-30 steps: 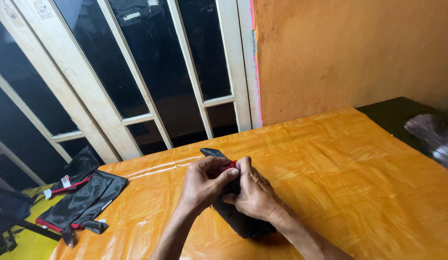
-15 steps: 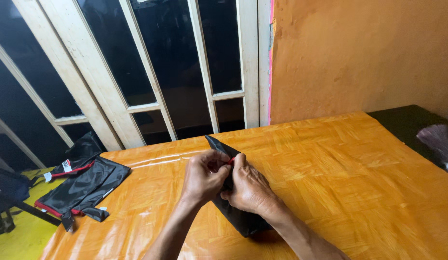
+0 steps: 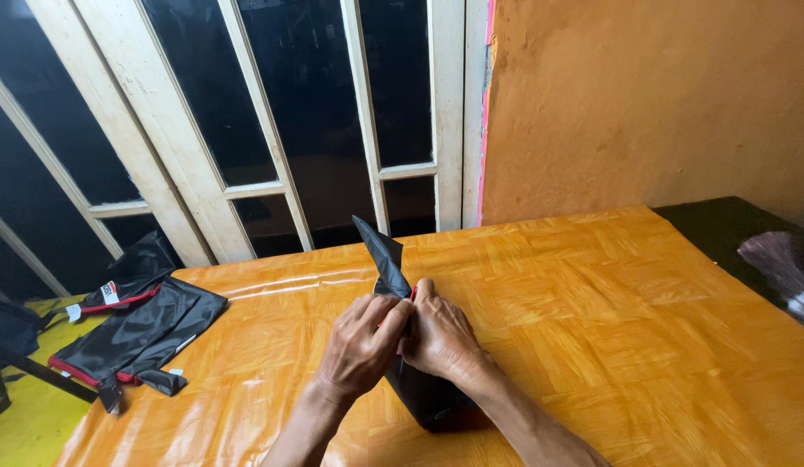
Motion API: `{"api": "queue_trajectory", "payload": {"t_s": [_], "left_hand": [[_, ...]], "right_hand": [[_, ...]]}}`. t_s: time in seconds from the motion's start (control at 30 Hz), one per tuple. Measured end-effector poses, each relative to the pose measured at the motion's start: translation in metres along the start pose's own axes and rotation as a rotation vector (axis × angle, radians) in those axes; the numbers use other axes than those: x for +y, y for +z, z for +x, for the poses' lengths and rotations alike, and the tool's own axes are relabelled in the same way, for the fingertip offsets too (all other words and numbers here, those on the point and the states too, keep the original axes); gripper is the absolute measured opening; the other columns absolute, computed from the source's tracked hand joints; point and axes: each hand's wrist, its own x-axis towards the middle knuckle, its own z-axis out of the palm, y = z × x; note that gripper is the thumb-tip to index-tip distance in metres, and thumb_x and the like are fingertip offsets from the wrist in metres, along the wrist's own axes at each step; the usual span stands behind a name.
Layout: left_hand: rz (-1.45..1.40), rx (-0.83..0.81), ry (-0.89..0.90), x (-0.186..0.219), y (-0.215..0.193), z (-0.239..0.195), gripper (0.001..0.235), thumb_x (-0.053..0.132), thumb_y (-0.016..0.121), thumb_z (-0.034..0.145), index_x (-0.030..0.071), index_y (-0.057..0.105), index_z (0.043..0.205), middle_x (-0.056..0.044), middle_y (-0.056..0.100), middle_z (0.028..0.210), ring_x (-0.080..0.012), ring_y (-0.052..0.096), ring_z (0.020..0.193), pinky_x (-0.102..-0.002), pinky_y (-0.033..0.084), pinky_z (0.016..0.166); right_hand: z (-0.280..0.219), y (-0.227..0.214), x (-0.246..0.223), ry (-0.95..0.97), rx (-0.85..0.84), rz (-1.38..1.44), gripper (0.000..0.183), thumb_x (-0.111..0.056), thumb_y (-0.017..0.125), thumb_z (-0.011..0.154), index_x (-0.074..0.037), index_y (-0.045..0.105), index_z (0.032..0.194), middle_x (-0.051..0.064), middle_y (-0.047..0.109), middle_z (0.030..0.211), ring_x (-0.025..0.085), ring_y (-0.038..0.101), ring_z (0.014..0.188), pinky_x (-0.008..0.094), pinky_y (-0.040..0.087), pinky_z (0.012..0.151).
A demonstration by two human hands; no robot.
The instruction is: The person folds a long black fabric item with red accents on a wooden table. They fold the item into a compact square shape and then place it into a black drawstring bag, pulling the red drawstrings to close the bag.
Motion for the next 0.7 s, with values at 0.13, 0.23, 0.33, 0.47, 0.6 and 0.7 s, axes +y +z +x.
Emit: {"api": "queue_trajectory", "payload": {"t_s": [0.13, 0.23, 0.33, 0.47, 0.6, 0.7], "left_hand": [[0.255, -0.098, -0.015, 0.001, 0.005, -0.002, 0.012, -0.005, 0.05, 0.096, 0.006, 0.052, 0.095, -0.01, 0.052, 0.086, -0.0262, 0.048, 0.064, -0.038, 0.043, 0.062], [0.305, -0.244, -0.006, -0.006, 0.007, -0.008, 0.021, -0.009, 0.055, 0.086, 0.009, 0.046, 0.093, -0.009, 0.046, 0.083, -0.0272, 0.048, 0.061, -0.039, 0.043, 0.059], [0.209, -0.318, 0.066, -0.014, 0.0, -0.008, 0.02, -0.007, 0.054, 0.086, 0.008, 0.046, 0.096, -0.009, 0.047, 0.087, -0.0266, 0.051, 0.065, -0.038, 0.046, 0.062], [0.177, -0.251, 0.165, -0.015, -0.007, -0.008, 0.009, -0.003, 0.049, 0.098, 0.005, 0.052, 0.1, -0.009, 0.053, 0.089, -0.0243, 0.052, 0.067, -0.037, 0.046, 0.062], [0.221, -0.257, 0.165, -0.006, 0.002, -0.013, 0.012, -0.003, 0.051, 0.094, 0.008, 0.051, 0.092, -0.007, 0.05, 0.082, -0.0243, 0.05, 0.063, -0.037, 0.044, 0.06], [0.071, -0.114, 0.113, 0.005, 0.015, -0.017, 0.015, 0.0, 0.041, 0.105, 0.002, 0.054, 0.097, -0.015, 0.059, 0.097, -0.027, 0.054, 0.071, -0.037, 0.044, 0.065]], "right_hand": [[0.003, 0.004, 0.003, -0.04, 0.043, -0.016, 0.035, -0.024, 0.062, 0.078, -0.008, 0.041, 0.101, 0.019, 0.07, 0.088, 0.05, 0.067, 0.081, 0.056, 0.05, 0.068], [0.003, 0.004, 0.004, -0.025, 0.022, -0.027, 0.034, -0.025, 0.06, 0.08, -0.009, 0.041, 0.102, 0.02, 0.07, 0.089, 0.052, 0.066, 0.083, 0.058, 0.049, 0.069], [0.005, 0.005, 0.007, -0.033, 0.019, -0.042, 0.037, -0.029, 0.063, 0.079, -0.01, 0.04, 0.101, 0.019, 0.069, 0.088, 0.052, 0.066, 0.082, 0.058, 0.048, 0.067], [0.009, 0.004, 0.014, -0.027, -0.001, 0.003, 0.058, -0.034, 0.084, 0.069, -0.01, 0.042, 0.101, 0.018, 0.07, 0.091, 0.052, 0.065, 0.085, 0.056, 0.049, 0.07], [0.014, 0.015, 0.022, -0.105, 0.037, -0.025, 0.041, -0.031, 0.067, 0.077, -0.009, 0.04, 0.098, 0.018, 0.067, 0.083, 0.052, 0.064, 0.077, 0.059, 0.048, 0.065], [0.022, 0.016, 0.039, 0.047, -0.021, 0.039, 0.042, -0.036, 0.066, 0.076, -0.01, 0.041, 0.098, 0.022, 0.07, 0.092, 0.055, 0.063, 0.09, 0.057, 0.047, 0.074]]}}
